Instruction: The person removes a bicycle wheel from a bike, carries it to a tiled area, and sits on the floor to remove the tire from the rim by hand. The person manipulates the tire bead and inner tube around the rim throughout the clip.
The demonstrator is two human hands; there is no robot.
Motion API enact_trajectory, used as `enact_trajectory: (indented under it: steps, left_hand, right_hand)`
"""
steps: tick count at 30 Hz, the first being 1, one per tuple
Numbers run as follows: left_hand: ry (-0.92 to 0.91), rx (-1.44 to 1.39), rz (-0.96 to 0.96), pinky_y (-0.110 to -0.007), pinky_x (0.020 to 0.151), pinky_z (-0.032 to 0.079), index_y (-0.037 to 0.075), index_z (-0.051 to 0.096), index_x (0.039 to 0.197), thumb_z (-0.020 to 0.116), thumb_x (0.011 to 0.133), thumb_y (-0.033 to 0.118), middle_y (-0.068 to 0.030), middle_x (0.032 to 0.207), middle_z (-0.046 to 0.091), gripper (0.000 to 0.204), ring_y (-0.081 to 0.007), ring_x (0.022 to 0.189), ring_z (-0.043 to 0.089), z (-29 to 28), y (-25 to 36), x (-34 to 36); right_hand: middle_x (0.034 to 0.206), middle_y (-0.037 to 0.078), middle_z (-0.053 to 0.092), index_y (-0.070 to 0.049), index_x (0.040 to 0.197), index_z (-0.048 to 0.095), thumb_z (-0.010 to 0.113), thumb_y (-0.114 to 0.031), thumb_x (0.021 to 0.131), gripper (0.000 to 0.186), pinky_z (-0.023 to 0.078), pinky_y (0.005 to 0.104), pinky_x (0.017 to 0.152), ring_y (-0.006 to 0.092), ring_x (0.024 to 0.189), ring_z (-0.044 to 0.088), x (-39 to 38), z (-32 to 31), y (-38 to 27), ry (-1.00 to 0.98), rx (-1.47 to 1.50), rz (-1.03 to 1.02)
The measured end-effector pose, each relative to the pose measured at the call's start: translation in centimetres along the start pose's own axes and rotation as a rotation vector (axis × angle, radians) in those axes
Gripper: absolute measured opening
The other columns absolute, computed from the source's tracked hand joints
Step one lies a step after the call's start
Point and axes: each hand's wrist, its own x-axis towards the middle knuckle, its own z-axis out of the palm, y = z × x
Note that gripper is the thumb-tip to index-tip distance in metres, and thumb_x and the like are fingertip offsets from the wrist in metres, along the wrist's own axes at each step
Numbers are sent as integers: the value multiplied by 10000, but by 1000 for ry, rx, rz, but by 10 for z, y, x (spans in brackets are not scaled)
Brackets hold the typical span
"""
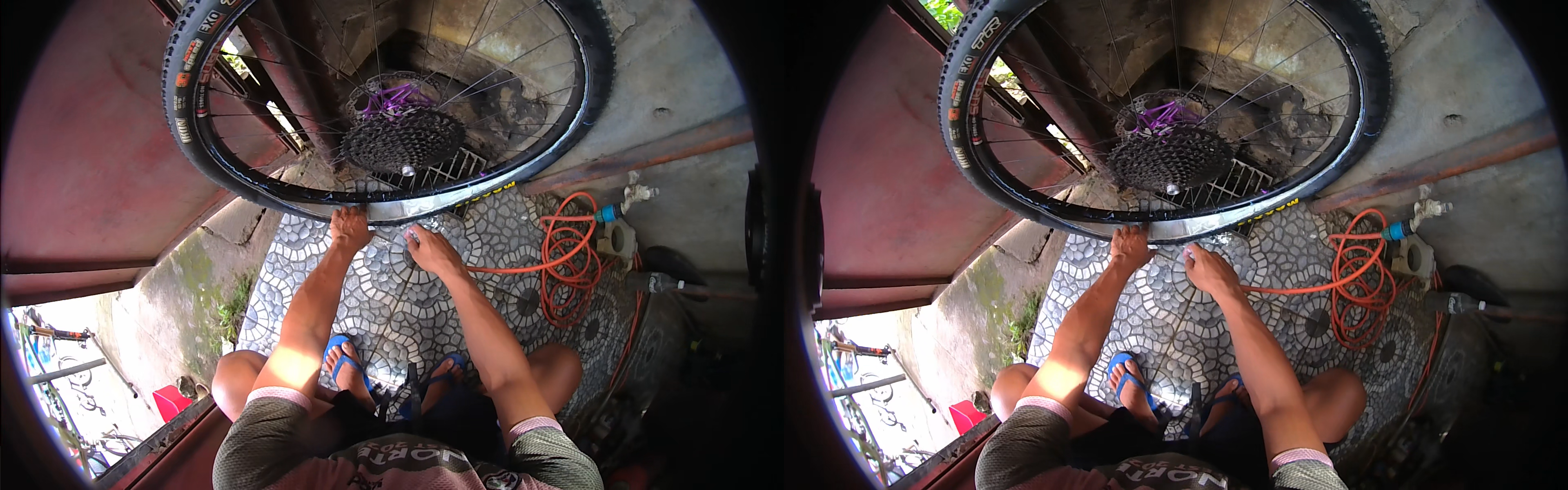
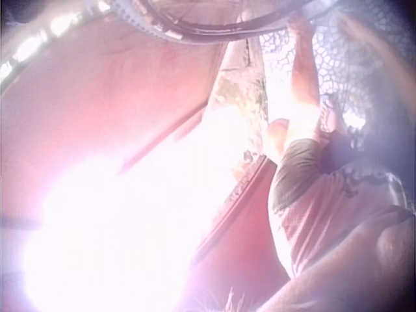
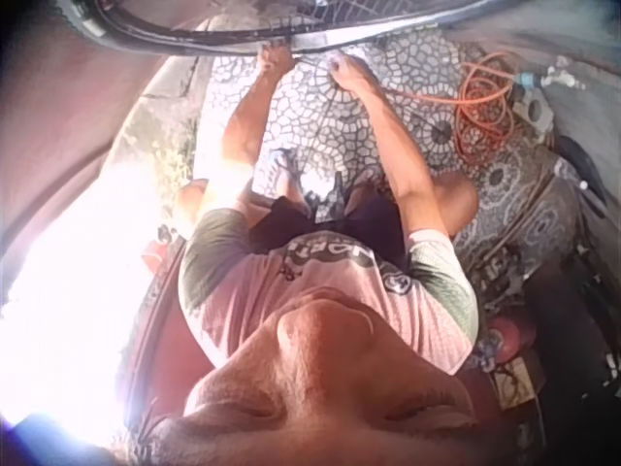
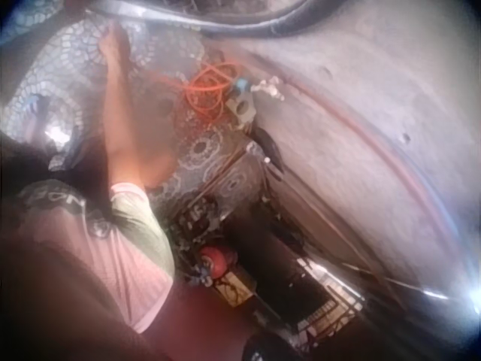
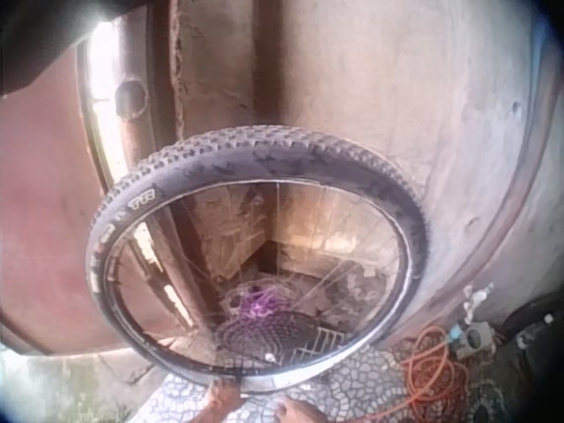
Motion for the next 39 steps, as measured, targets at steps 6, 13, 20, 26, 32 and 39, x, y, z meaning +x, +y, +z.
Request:
enact_trajectory:
  steps: [6, 13, 20, 26, 32, 39]
  left_hand:
    - [48, -38, 21, -426, 1092, 410, 120, 628, 1400, 721, 902, 487, -83, 1337, 656, 625, -265, 1327, 537, 11, -13, 9]
    - [24, -139, 70, -417, 1092, 407, 244, 659, 1394, 735, 897, 433, -86, 1335, 660, 537, -270, 1326, 541, 6, -12, 0]
    - [-165, -148, -74, -485, 1142, 350, 231, 673, 1387, 770, 836, 473, -103, 1475, 593, 610, -305, 1419, 472, -6, 3, 15]
    - [-67, -35, -21, -503, 1144, 322, 173, 710, 1313, 683, 881, 368, -161, 1495, 546, 475, -360, 1442, 409, 8, 20, 18]
    - [-61, -137, 39, -558, 1127, 375, -3, 591, 1411, 605, 943, 417, -194, 1386, 645, 628, -358, 1303, 583, 14, 15, 32]
    - [-294, -423, -318, -560, 1184, 245, 57, 603, 1451, 562, 880, 776, -137, 1487, 611, 919, -358, 1426, 507, -31, 53, 52]
  right_hand:
    - [1119, 181, 739, -195, 1268, 595, 526, -339, 1024, 292, 557, 539, 878, 419, 1060, 697, 2, 11, -13, -12, 48, -56]
    - [1195, 174, 726, -175, 1279, 604, 544, -342, 1033, 303, 541, 508, 919, 409, 1107, 683, -1, 6, -12, -69, 57, 9]
    - [1122, 186, 737, -190, 1262, 596, 555, -311, 1003, 289, 550, 541, 873, 430, 1043, 696, 10, 19, 1, 10, 98, -98]
    - [1115, 206, 735, -153, 1247, 601, 561, -302, 1000, 292, 549, 544, 871, 440, 1050, 691, -2, 13, 4, 5, 128, -55]
    - [1059, 231, 736, -136, 1227, 611, 553, -307, 1004, 286, 554, 548, 840, 456, 1020, 694, 8, 32, 10, 25, 132, -111]
    - [970, 251, 735, -133, 1218, 612, 578, -269, 996, 262, 544, 558, 809, 472, 947, 701, 5, 35, 17, 61, 209, -158]
